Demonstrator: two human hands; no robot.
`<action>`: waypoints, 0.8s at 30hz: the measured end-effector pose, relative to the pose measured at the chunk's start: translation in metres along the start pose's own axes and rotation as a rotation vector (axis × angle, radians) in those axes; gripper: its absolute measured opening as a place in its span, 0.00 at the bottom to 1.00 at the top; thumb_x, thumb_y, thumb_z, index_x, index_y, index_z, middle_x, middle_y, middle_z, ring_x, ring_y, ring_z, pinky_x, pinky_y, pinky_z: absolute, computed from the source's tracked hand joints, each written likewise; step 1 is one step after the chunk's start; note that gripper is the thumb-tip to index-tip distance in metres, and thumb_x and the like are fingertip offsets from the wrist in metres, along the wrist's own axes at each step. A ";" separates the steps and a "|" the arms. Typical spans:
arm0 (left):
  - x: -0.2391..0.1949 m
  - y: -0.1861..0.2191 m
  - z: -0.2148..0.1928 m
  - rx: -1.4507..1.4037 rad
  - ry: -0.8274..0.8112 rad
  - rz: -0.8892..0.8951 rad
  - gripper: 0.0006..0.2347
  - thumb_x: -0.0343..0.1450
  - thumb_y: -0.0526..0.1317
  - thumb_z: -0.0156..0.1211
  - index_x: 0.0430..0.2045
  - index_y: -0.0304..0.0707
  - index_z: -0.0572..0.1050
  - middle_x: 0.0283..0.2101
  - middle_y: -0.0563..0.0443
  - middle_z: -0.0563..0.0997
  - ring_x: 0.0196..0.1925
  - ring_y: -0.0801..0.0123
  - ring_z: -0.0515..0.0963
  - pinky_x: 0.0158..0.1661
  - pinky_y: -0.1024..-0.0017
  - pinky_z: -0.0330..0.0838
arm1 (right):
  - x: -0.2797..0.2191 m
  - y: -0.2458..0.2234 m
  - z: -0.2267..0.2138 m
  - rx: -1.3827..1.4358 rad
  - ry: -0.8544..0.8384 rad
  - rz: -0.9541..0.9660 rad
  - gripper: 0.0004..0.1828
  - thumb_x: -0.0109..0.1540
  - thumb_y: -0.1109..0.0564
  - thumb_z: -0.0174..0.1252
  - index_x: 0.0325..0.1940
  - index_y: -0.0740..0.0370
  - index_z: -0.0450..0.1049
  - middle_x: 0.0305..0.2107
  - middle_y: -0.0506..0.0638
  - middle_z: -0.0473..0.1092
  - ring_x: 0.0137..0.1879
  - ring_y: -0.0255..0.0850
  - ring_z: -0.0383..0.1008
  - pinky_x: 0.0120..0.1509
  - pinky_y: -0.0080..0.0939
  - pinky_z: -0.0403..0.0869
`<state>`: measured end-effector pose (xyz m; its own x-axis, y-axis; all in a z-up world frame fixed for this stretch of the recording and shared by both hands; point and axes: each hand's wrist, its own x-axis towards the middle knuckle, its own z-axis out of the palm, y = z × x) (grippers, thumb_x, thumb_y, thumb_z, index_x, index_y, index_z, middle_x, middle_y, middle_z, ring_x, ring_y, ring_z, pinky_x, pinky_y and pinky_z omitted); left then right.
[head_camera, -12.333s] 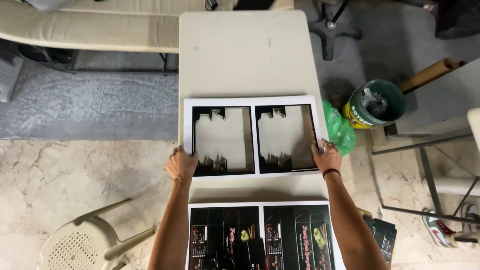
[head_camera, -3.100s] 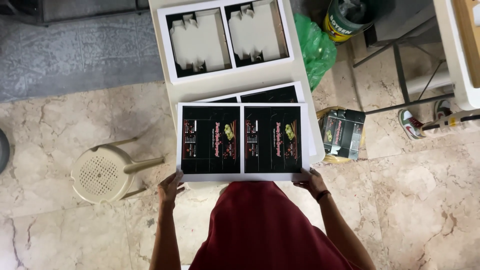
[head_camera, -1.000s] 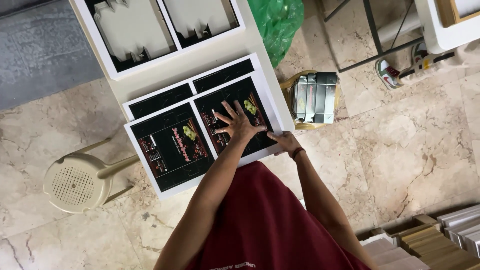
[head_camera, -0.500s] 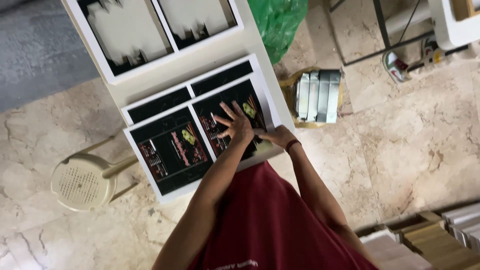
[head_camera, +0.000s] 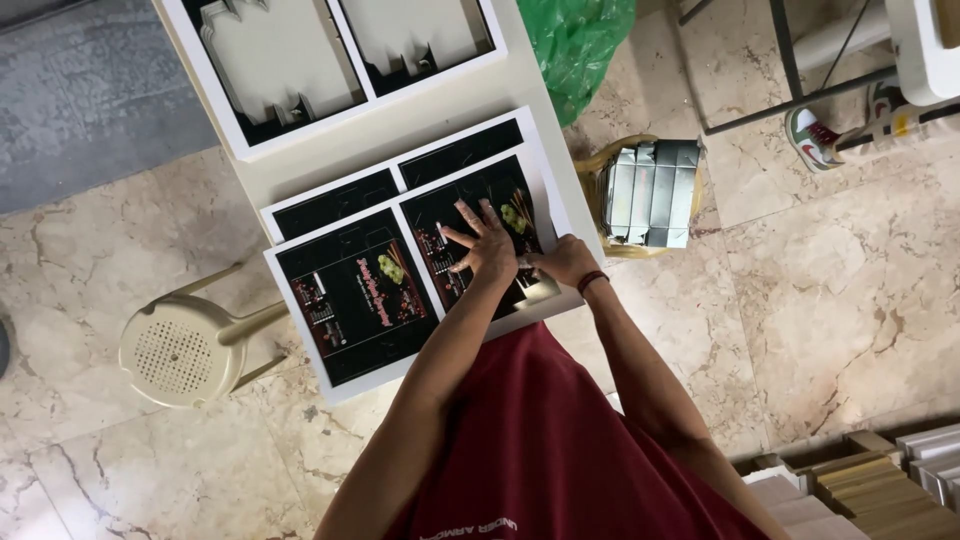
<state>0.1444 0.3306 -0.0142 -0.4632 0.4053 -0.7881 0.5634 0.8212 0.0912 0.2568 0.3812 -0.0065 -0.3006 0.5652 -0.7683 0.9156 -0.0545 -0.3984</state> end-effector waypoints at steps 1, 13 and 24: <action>-0.002 0.001 -0.002 -0.004 0.010 0.001 0.47 0.69 0.25 0.61 0.74 0.38 0.27 0.74 0.27 0.17 0.69 0.06 0.24 0.44 0.05 0.48 | 0.001 0.005 -0.003 -0.002 0.006 -0.009 0.43 0.50 0.33 0.70 0.49 0.76 0.78 0.46 0.74 0.74 0.58 0.68 0.74 0.59 0.63 0.74; 0.043 -0.088 -0.004 0.342 0.144 0.479 0.33 0.64 0.31 0.68 0.68 0.48 0.65 0.74 0.29 0.55 0.63 0.15 0.65 0.43 0.35 0.79 | -0.032 0.150 0.098 1.247 0.314 0.306 0.52 0.64 0.19 0.48 0.62 0.74 0.69 0.43 0.71 0.72 0.47 0.64 0.79 0.56 0.65 0.79; 0.010 -0.095 -0.033 0.844 -0.049 0.794 0.57 0.59 0.45 0.81 0.76 0.64 0.36 0.78 0.43 0.23 0.77 0.27 0.31 0.59 0.15 0.49 | -0.072 0.002 0.239 0.964 -0.034 0.297 0.47 0.58 0.29 0.69 0.71 0.59 0.68 0.63 0.57 0.69 0.72 0.53 0.64 0.77 0.56 0.61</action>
